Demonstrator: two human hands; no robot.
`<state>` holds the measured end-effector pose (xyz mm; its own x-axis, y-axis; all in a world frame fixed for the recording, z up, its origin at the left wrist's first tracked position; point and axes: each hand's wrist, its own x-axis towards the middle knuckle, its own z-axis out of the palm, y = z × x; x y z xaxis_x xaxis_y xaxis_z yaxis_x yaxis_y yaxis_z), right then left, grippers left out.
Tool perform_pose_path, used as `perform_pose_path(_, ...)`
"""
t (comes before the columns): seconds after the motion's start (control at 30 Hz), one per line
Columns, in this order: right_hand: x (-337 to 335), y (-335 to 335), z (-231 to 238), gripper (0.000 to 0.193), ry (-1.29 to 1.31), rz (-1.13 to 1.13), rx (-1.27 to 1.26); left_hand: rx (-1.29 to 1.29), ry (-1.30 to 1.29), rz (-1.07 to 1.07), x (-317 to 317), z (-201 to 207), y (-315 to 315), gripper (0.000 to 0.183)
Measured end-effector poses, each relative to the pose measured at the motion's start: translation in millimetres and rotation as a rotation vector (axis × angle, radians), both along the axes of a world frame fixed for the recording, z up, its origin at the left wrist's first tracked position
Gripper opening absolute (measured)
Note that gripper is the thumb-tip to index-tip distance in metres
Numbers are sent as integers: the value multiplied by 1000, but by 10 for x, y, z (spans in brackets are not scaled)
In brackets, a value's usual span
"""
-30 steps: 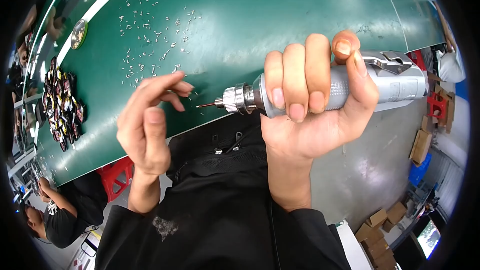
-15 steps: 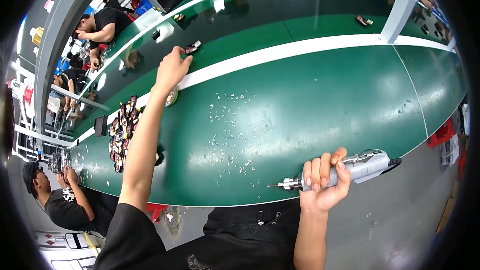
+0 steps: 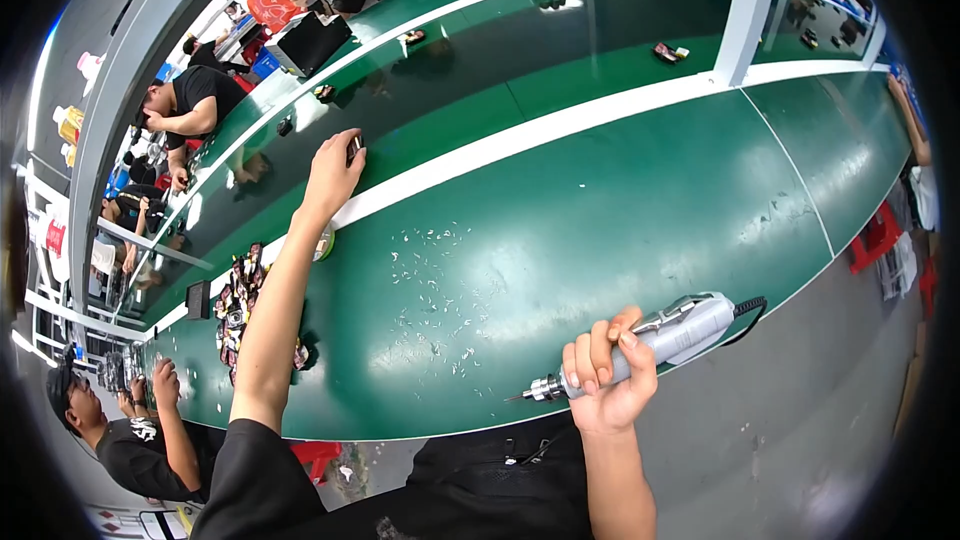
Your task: Assembling small electronic components using an electric screwdriver on a factory assembly line.
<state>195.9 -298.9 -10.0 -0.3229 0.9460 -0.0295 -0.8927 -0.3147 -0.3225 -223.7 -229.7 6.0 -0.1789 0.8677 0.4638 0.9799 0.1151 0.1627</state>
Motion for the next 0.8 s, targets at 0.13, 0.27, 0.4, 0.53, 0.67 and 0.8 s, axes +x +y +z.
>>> perform_pose_path(0.13, 28, 33, -32, 10, 8, 34, 30, -39, -145, -382, 1154, 166, -222, 34)
perform_pose_path(0.27, 77, -2, 10, 9, 18, 61, 12, -126, -41, -716, 2110, 219, -630, 44)
perform_pose_path(0.4, 265, -169, -3, 11, 31, 14, 25, -191, -89, -831, 2509, 116, -804, 48)
perform_pose_path(0.53, 368, -298, -22, 11, 11, -7, 11, -178, -117, -789, 2602, 92, -828, 37)
perform_pose_path(0.67, 403, -380, -78, 12, 32, 24, -6, -206, -193, -759, 2599, 149, -849, 31)
perform_pose_path(0.8, 356, -425, -76, 11, -6, 27, -66, -197, -267, -700, 2685, 159, -842, 25)
